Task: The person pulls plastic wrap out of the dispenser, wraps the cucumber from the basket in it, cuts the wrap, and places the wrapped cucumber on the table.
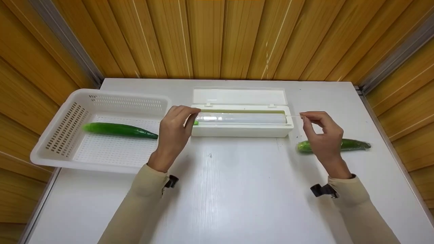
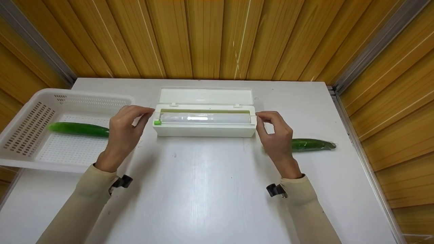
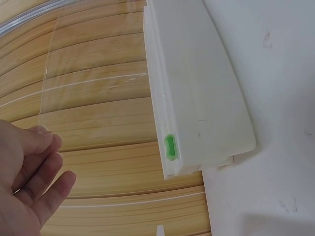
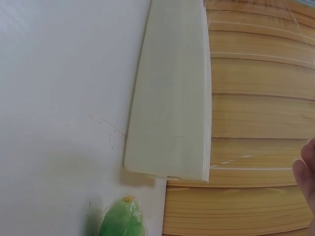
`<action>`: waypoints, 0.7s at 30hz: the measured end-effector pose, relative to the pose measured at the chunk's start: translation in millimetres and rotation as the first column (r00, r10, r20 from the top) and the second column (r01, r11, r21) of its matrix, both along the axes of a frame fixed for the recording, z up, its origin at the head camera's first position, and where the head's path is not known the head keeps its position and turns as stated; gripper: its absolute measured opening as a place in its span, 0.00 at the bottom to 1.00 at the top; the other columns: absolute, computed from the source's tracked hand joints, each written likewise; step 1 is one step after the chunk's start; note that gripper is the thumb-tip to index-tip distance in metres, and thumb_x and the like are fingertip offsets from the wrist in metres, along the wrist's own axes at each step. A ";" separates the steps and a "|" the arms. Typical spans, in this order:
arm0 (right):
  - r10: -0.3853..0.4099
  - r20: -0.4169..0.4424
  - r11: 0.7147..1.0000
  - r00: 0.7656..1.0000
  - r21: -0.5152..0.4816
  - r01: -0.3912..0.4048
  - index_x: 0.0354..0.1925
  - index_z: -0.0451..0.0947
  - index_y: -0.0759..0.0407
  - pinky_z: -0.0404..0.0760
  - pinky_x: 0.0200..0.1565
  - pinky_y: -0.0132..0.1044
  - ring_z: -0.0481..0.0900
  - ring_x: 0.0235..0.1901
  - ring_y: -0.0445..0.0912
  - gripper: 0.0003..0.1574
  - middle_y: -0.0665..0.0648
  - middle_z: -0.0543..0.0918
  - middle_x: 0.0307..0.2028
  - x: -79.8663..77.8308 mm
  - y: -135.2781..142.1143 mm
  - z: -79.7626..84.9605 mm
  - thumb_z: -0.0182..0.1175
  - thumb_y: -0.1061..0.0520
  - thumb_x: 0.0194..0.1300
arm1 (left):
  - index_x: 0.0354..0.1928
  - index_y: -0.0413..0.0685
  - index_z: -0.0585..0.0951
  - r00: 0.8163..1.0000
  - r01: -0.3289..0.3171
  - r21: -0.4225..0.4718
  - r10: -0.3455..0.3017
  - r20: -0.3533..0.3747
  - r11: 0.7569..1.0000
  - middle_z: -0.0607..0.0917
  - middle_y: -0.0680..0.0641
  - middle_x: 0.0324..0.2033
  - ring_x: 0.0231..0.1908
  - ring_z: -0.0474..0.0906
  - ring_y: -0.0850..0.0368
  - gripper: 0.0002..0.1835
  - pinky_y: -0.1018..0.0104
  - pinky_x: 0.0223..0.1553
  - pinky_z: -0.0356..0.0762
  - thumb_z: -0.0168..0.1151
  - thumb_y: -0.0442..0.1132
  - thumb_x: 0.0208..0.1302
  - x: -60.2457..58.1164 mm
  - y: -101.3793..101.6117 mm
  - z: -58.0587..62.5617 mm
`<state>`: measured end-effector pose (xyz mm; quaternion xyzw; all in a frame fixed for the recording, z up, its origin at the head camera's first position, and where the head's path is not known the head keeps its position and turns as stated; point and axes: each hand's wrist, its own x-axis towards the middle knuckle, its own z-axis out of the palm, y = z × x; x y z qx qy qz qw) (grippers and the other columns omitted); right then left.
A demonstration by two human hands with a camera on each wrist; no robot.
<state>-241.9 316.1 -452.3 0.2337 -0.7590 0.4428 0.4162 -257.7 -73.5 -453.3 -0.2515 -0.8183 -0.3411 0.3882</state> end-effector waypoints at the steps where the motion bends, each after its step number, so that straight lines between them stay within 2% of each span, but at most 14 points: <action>1: -0.001 0.005 1.000 1.000 -0.001 0.001 0.42 0.84 0.79 0.83 0.49 0.29 0.87 0.42 0.39 0.13 0.71 0.87 0.38 -0.1 0.4 -0.5 0.62 0.85 0.59 | 0.41 0.40 0.89 1.000 -0.003 -0.002 0.003 0.003 1.000 0.89 0.46 0.35 0.39 0.84 0.48 0.05 0.57 0.39 0.86 0.73 0.25 0.66 -0.1 -0.2 0.1; 15: -0.002 0.015 1.000 1.000 0.011 0.002 0.42 0.84 0.79 0.82 0.49 0.29 0.87 0.42 0.41 0.14 0.71 0.87 0.38 5.5 -7.4 5.5 0.61 0.85 0.59 | 0.41 0.41 0.90 0.999 -0.022 -0.016 0.022 0.024 1.000 0.89 0.46 0.36 0.39 0.85 0.49 0.05 0.58 0.41 0.86 0.73 0.26 0.66 -2.8 -1.7 2.1; 21: -0.012 0.032 1.000 0.999 0.018 0.012 0.42 0.83 0.79 0.82 0.49 0.28 0.86 0.42 0.41 0.12 0.71 0.87 0.39 2.4 -6.5 1.7 0.61 0.84 0.60 | 0.42 0.41 0.89 0.998 -0.041 -0.036 0.042 0.037 0.999 0.89 0.46 0.36 0.39 0.85 0.49 0.06 0.58 0.40 0.86 0.73 0.26 0.66 -7.0 -2.0 3.3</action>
